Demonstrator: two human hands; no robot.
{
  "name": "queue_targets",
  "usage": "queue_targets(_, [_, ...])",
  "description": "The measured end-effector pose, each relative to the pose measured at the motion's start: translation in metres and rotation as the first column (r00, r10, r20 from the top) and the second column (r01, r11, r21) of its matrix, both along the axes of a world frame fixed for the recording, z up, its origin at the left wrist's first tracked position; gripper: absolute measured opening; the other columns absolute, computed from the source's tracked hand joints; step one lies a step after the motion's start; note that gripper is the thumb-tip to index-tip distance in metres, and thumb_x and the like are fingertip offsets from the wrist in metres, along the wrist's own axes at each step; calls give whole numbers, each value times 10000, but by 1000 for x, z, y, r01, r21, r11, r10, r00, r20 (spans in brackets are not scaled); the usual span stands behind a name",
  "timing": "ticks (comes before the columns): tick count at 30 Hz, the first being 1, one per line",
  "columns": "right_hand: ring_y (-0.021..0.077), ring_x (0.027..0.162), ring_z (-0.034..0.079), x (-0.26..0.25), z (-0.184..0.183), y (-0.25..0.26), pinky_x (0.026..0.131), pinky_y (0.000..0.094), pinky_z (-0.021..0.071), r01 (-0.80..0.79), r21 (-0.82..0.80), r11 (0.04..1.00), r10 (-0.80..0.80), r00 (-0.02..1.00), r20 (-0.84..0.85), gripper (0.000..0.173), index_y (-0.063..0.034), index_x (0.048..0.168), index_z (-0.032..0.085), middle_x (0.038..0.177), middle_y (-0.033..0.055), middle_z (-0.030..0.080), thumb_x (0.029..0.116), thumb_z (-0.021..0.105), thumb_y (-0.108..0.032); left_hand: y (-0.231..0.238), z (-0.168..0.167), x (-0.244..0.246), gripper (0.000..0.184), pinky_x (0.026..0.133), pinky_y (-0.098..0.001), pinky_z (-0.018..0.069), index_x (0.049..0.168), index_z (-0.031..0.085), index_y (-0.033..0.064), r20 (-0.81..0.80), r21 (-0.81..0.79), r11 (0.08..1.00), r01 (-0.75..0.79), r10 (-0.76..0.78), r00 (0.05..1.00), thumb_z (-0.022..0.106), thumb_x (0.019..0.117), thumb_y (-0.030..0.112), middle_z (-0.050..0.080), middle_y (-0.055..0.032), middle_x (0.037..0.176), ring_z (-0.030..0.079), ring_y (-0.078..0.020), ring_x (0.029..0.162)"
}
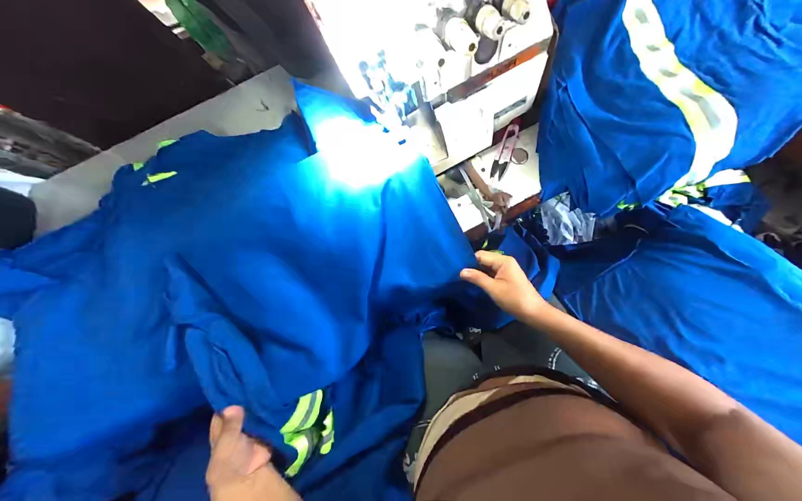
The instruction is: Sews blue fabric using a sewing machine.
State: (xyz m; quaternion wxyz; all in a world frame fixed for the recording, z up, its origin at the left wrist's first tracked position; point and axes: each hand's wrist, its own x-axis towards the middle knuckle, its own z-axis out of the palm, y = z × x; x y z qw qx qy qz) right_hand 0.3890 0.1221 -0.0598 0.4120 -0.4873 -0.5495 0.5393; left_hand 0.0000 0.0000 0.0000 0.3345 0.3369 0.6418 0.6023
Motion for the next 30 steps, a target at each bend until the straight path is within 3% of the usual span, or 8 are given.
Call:
queue_targets(3, [34, 803, 650, 11, 5, -13, 779, 236, 554, 67, -24, 997, -69, 996, -60, 155, -15, 1028, 710, 893, 24, 705, 973, 676, -156, -8, -5, -5, 525, 913, -217, 570, 1353, 361, -3, -46, -26, 997, -68, 67, 997, 608, 937, 201, 653, 80, 1093, 664, 16, 1006])
queue_targets(6, [46, 818, 676, 17, 18, -3, 793, 246, 578, -4, -3, 1000, 4, 998, -62, 152, -27, 1064, 709, 924, 22, 723, 968, 692, -144, -4, 19, -19, 402, 985, -259, 537, 1389, 328, -13, -35, 95, 987, -131, 135, 990, 426, 1006, 61, 620, 29, 1172, 639, -23, 1080])
queue_targets(23, [98, 622, 631, 4, 55, 44, 604, 300, 545, 81, 23, 996, -81, 996, 23, 166, -58, 876, 741, 749, 29, 699, 887, 809, -209, 40, 90, -81, 315, 1013, -290, 527, 1282, 533, 77, -22, 296, 939, 177, -179, 984, 297, 1075, 48, 678, 8, 1152, 657, -77, 1107])
queue_targets(24, [109, 612, 627, 2, 60, 51, 575, 305, 542, 80, 49, 996, -81, 996, 29, 166, -57, 897, 745, 763, 39, 699, 901, 797, -214, 66, 104, -35, 336, 860, -229, 563, 1043, 616, 99, 84, 314, 908, -276, 263, 961, 298, 1048, -11, 683, 40, 887, 677, -40, 857])
queue_targets(25, [121, 601, 625, -1, 65, 57, 554, 316, 541, 81, 82, 993, -84, 996, 42, 174, -57, 903, 742, 766, 48, 696, 917, 782, -225, 73, 114, -30, 348, 857, -206, 555, 1034, 597, 86, 53, 352, 911, -215, 210, 976, 275, 1040, -44, 674, 52, 884, 668, -17, 856])
queue_targets(26, [129, 599, 623, -4, 69, 65, 550, 328, 537, 83, 121, 989, -90, 994, 60, 190, -58, 903, 741, 764, 52, 695, 930, 769, -245, 68, 119, -55, 323, 955, -217, 525, 1183, 530, 41, -90, 387, 902, 192, -170, 981, 254, 1038, -46, 667, 36, 1067, 652, -19, 1032])
queue_targets(28, [130, 633, 614, -10, 77, 85, 607, 363, 517, 92, 183, 979, -110, 990, 91, 229, -57, 877, 740, 753, 40, 683, 928, 758, -278, 97, 153, 2, 251, 783, -171, 560, 1015, 569, 66, 7, 356, 917, -179, 188, 982, 351, 1033, -57, 672, 56, 866, 659, 4, 817])
queue_targets(30, [130, 639, 605, -15, 86, 103, 629, 376, 516, 114, 234, 966, -139, 986, 96, 267, -49, 835, 722, 731, 35, 660, 923, 757, -299, 120, 172, 17, 181, 796, -140, 544, 1065, 547, 73, -98, 241, 944, -225, 254, 962, 390, 1051, -15, 659, 71, 913, 645, 39, 844])
